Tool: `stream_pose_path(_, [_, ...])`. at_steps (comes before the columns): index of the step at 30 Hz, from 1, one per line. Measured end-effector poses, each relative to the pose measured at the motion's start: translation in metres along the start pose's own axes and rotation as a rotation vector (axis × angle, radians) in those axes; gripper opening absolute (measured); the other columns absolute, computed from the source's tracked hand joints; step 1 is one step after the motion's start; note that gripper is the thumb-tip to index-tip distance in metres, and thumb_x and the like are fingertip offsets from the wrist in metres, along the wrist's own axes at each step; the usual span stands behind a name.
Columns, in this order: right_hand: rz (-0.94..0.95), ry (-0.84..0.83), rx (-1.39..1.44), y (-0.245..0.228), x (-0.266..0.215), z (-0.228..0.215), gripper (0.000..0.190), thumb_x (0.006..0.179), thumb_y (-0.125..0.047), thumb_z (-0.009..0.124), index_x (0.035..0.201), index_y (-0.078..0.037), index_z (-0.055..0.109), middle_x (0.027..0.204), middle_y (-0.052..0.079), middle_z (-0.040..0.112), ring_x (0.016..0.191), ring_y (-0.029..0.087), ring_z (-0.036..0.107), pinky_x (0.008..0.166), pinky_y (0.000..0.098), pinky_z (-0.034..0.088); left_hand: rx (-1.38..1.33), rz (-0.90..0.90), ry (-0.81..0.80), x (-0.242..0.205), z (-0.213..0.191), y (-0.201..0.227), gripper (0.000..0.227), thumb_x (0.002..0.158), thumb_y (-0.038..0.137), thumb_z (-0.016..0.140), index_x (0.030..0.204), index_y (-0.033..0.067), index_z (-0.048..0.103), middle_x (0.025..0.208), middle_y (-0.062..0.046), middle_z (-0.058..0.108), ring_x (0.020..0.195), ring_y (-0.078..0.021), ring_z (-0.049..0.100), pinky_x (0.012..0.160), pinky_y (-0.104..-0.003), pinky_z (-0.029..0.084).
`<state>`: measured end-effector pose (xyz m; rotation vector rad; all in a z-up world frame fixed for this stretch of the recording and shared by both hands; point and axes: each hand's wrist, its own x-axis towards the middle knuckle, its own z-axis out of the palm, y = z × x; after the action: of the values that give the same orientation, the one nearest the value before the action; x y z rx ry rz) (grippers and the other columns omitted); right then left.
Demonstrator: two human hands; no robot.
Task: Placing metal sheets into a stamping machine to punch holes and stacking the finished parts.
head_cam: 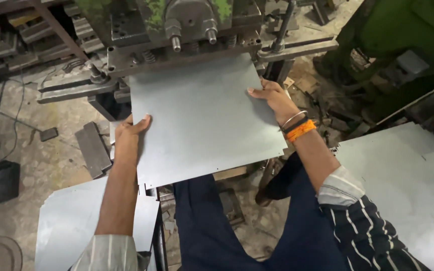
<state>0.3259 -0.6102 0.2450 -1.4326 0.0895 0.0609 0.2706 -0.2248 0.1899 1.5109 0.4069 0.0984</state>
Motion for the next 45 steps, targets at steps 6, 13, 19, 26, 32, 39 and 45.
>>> stream_pose_path(6, [-0.016, 0.007, 0.013, 0.005, 0.006, -0.003, 0.018, 0.073, -0.006, 0.085, 0.085, -0.006, 0.071, 0.069, 0.008, 0.066, 0.062, 0.015, 0.069, 0.062, 0.0253, 0.055, -0.042, -0.016, -0.003, -0.002, 0.001, 0.001, 0.048, 0.08, 0.022, 0.086, 0.123, 0.008, 0.072, 0.087, -0.008, 0.068, 0.077, -0.0197, 0.071, 0.074, -0.034, 0.061])
stream_pose_path(13, [-0.006, -0.025, -0.016, 0.017, 0.019, -0.013, 0.018, 0.075, -0.01, 0.085, 0.085, -0.007, 0.071, 0.068, 0.008, 0.066, 0.062, 0.014, 0.069, 0.061, 0.025, 0.055, -0.082, -0.006, 0.005, 0.015, -0.005, -0.019, 0.044, 0.081, 0.019, 0.085, 0.121, 0.009, 0.073, 0.086, -0.007, 0.07, 0.077, -0.0177, 0.072, 0.073, -0.033, 0.062])
stream_pose_path(19, [-0.003, -0.025, -0.01, 0.013, 0.014, -0.007, 0.022, 0.075, -0.009, 0.085, 0.091, -0.005, 0.071, 0.072, 0.008, 0.064, 0.067, 0.016, 0.069, 0.063, 0.0273, 0.053, -0.111, -0.021, 0.013, 0.018, -0.005, -0.02, 0.046, 0.08, 0.02, 0.087, 0.122, 0.0095, 0.073, 0.087, -0.008, 0.071, 0.077, -0.0192, 0.073, 0.073, -0.033, 0.062])
stream_pose_path(26, [-0.015, -0.058, -0.069, 0.015, 0.015, -0.007, 0.044, 0.08, -0.013, 0.083, 0.12, -0.006, 0.067, 0.087, 0.007, 0.067, 0.078, 0.016, 0.07, 0.074, 0.0284, 0.056, -0.176, 0.005, 0.009, 0.028, -0.002, -0.03, 0.047, 0.079, 0.016, 0.086, 0.124, 0.0105, 0.072, 0.092, -0.009, 0.071, 0.083, -0.0206, 0.073, 0.077, -0.035, 0.062])
stream_pose_path(32, [-0.268, -0.044, -0.439, 0.067, 0.004, -0.041, 0.052, 0.09, -0.02, 0.076, 0.137, -0.008, 0.06, 0.121, 0.019, 0.064, 0.114, 0.028, 0.061, 0.098, 0.0441, 0.047, -0.045, -0.006, -0.037, -0.016, -0.009, -0.043, 0.06, 0.087, 0.022, 0.082, 0.142, 0.0102, 0.059, 0.12, -0.016, 0.067, 0.111, -0.0309, 0.066, 0.096, -0.044, 0.053])
stream_pose_path(39, [0.08, -0.049, -0.043, 0.09, -0.186, -0.029, 0.04, 0.086, 0.001, 0.067, 0.125, 0.002, 0.059, 0.111, 0.016, 0.069, 0.093, 0.022, 0.063, 0.087, 0.0346, 0.051, -0.09, -0.291, -0.002, -0.219, -0.014, -0.02, 0.07, 0.082, 0.007, 0.065, 0.15, 0.0056, 0.049, 0.135, -0.022, 0.067, 0.115, -0.0356, 0.068, 0.102, -0.045, 0.052])
stream_pose_path(45, [0.13, -0.112, 0.002, 0.118, -0.183, -0.021, 0.037, 0.093, 0.001, 0.061, 0.129, 0.005, 0.059, 0.107, 0.016, 0.07, 0.087, 0.017, 0.063, 0.079, 0.0271, 0.05, -0.09, -0.254, 0.014, -0.224, -0.028, -0.042, 0.062, 0.087, 0.002, 0.062, 0.147, -0.0005, 0.049, 0.129, -0.023, 0.069, 0.106, -0.0294, 0.069, 0.096, -0.035, 0.053])
